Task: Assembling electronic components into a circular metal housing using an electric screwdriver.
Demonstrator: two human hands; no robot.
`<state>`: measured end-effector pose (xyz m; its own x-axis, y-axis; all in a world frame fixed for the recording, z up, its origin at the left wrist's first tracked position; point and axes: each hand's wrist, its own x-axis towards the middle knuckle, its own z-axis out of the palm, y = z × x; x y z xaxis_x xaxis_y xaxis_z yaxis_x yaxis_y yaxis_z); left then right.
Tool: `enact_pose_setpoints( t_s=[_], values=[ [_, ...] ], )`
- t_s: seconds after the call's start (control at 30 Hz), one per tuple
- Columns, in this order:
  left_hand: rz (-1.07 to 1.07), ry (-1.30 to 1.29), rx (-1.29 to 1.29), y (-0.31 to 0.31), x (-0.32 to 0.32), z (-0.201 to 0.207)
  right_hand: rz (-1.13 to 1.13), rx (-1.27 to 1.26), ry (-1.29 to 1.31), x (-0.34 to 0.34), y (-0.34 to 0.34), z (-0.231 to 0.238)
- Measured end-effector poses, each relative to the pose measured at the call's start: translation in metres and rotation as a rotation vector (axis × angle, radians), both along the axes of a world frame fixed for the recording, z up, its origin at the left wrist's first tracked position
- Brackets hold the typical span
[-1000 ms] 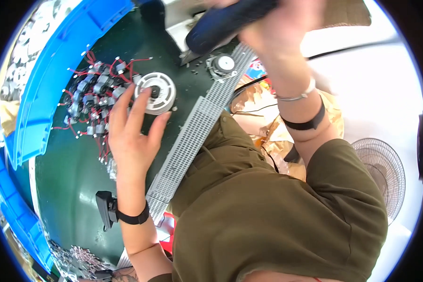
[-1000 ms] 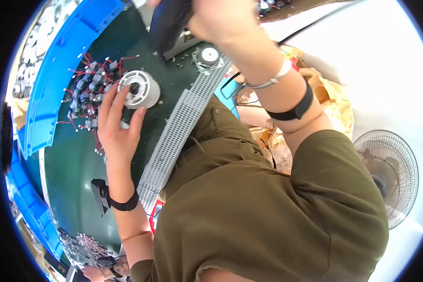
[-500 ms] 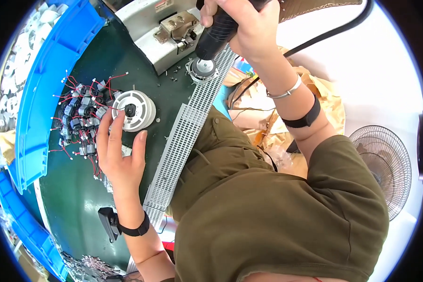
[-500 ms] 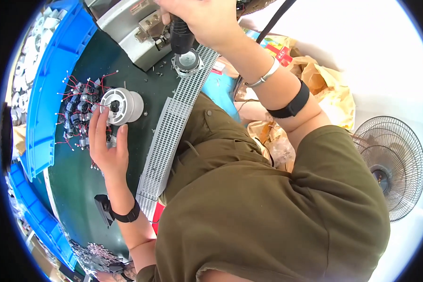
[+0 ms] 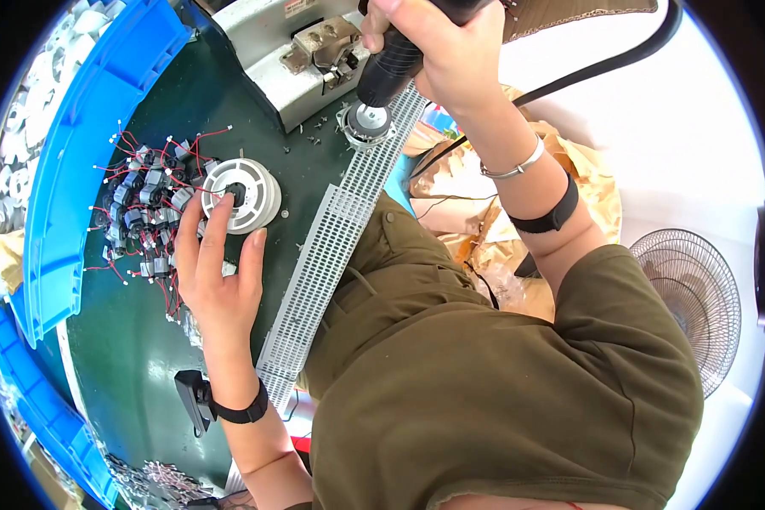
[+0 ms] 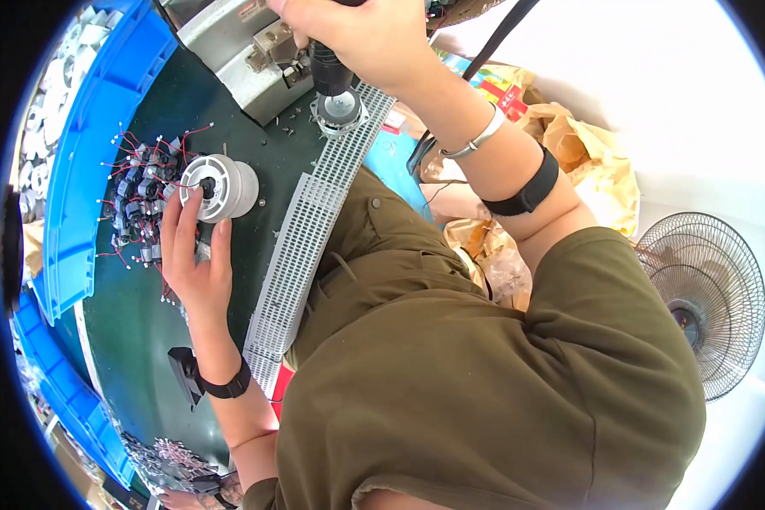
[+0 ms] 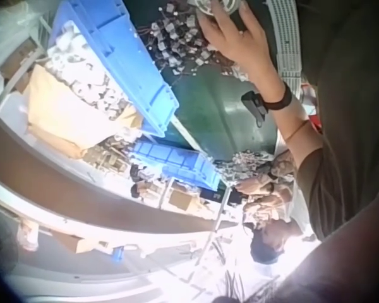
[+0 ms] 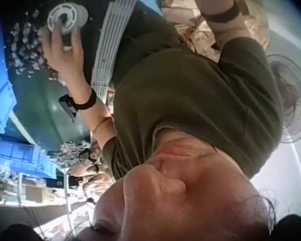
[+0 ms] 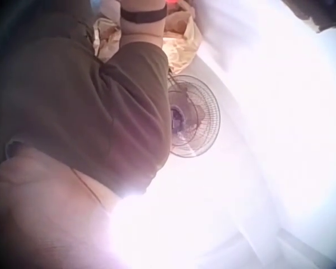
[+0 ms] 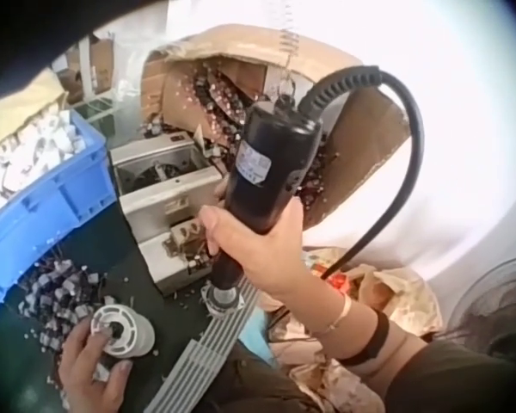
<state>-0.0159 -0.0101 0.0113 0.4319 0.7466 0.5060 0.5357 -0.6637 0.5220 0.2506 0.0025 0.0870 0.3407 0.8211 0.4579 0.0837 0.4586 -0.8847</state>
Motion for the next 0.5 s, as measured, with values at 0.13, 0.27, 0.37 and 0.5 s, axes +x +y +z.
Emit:
enact_pose_setpoints(
  t_s=[0.13,0.27,0.37,0.5],
  values=[
    [0.000,0.000,-0.013,-0.001,0.001,-0.001,0.119,0.342,-0.180,0.007,0.005,-0.010],
    [0.010,0.011,0.011,0.001,0.002,-0.002,-0.013,0.003,0.009,-0.004,-0.005,-0.001],
    [0.013,0.017,0.015,0.001,0.003,-0.001,-0.016,0.031,0.054,-0.004,-0.006,-0.002],
    [0.028,0.024,0.020,0.001,0.003,-0.003,0.001,0.025,0.056,-0.004,-0.003,0.000]
  ],
)
